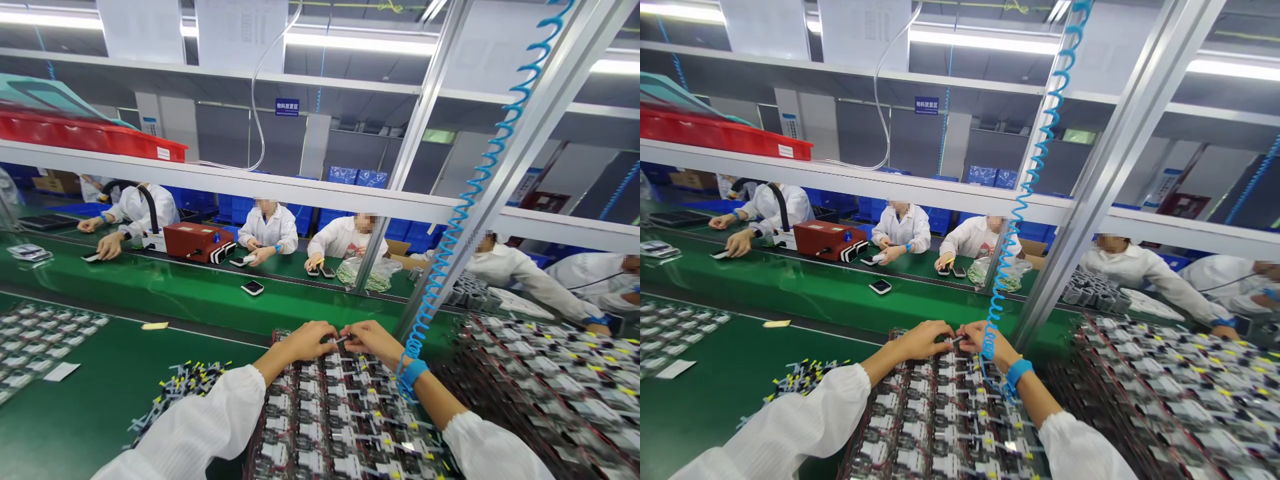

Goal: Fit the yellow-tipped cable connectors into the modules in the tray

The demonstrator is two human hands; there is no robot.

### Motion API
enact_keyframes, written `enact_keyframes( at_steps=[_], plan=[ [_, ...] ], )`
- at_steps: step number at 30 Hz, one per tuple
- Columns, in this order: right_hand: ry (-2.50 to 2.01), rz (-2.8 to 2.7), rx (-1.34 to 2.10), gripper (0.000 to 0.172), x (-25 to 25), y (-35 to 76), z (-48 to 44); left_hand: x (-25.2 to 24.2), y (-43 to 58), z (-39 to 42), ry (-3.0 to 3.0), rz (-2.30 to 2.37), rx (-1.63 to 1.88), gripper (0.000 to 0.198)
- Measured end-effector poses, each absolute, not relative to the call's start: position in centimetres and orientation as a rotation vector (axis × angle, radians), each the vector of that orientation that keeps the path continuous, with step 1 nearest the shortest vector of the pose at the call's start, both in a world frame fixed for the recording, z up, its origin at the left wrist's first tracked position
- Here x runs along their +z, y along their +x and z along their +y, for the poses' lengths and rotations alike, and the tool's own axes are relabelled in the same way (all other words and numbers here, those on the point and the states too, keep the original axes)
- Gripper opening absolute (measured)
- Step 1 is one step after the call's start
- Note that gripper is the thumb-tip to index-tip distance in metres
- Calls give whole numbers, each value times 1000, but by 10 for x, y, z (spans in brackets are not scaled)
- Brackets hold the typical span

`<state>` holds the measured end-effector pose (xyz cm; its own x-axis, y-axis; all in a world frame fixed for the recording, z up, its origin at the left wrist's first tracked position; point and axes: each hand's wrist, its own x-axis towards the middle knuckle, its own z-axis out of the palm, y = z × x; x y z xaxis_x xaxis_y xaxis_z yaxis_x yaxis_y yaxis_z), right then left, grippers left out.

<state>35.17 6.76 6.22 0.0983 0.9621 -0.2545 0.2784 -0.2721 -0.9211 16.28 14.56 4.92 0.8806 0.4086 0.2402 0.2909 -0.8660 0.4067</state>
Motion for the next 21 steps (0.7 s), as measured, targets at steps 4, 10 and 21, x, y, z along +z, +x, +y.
enact_keyframes(
  at_steps=[4,10,21],
  plan=[
    [-1661,-1285,1196,13,60,347,67,51,162,144,2675,518,458,23],
    [-1743,-1406,1105,9,59,346,66,53,161,143,2667,520,455,23],
    [-1756,-1292,1079,16,51,345,78,48,161,146,2663,527,469,30]
  ],
)
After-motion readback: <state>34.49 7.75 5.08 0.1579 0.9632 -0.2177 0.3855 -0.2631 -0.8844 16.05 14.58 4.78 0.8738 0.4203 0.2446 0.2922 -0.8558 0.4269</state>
